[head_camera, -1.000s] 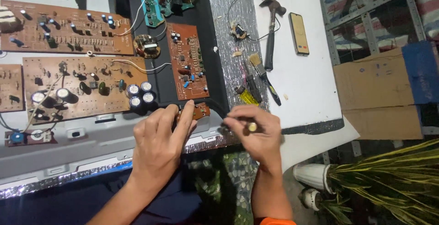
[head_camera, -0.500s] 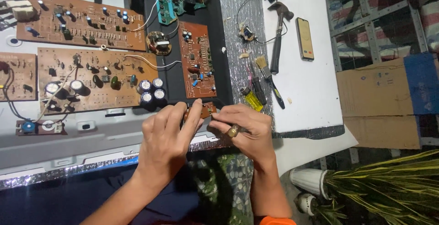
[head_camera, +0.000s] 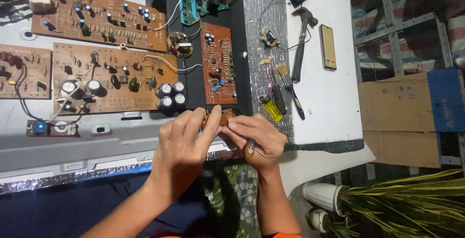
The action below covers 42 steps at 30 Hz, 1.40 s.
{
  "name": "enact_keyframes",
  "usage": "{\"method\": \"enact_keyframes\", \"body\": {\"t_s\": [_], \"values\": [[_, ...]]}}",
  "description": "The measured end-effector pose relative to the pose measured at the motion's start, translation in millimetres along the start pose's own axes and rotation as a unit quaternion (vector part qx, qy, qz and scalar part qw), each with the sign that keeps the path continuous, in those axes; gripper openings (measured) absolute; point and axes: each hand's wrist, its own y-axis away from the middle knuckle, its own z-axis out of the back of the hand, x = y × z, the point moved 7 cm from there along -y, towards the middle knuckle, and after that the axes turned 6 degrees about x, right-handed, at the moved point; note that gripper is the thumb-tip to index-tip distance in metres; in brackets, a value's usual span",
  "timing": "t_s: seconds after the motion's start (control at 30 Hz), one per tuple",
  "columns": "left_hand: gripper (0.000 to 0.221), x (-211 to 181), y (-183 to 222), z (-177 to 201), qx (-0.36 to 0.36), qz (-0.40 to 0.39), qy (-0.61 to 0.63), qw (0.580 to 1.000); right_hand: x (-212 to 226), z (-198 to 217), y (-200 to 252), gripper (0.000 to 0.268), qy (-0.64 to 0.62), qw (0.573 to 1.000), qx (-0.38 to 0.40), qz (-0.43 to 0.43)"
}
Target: The person inspects and tests circuit board connections inside a disassembled television using a multimeter and screwdriver.
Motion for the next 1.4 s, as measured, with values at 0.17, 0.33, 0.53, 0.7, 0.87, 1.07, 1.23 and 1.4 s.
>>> {"method": "enact_keyframes", "body": {"t_s": [0.17, 0.33, 0.53, 0.7, 0.87, 1.07, 1.23, 1.4], "values": [[0.047, 0.2, 1.5, -1.6, 0.005, 0.003, -0.012, 1.000, -9.4, -2.9, 6.5, 0.024, -0.005, 1.000, -0.021, 0.013], [0.049, -0.4, 2.0, -3.6, 0.011, 0.001, -0.022, 1.000, -19.7, -0.7, 11.5, 0.027, -0.012, 0.999, -0.034, -0.023], [0.043, 0.0, 1.0, -2.0, 0.007, 0.005, -0.040, 0.999, -16.3, -2.3, 10.8, 0.028, -0.029, 0.999, -0.008, -0.029], [0.044, 0.1, 1.5, -2.8, 0.003, 0.004, -0.017, 1.000, -8.9, -1.2, 9.1, 0.028, -0.008, 1.000, 0.002, -0.027], [0.042, 0.1, 0.7, 1.0, -0.004, 0.004, -0.047, 0.999, 0.1, -0.1, 0.0, 0.025, 0.019, 0.999, 0.017, -0.028], [0.041, -0.3, 0.4, 1.3, -0.003, 0.006, -0.054, 0.999, 3.4, 0.4, -3.6, 0.023, 0.048, 0.998, 0.030, -0.027], [0.044, 0.3, 2.0, -1.1, 0.002, 0.008, -0.057, 0.998, 2.6, 1.6, -5.5, 0.020, 0.048, 0.998, 0.027, -0.035], [0.048, -0.1, 1.2, -0.6, 0.015, 0.007, -0.060, 0.998, -0.5, 1.9, -6.7, 0.022, 0.020, 0.998, 0.044, -0.044]]}}
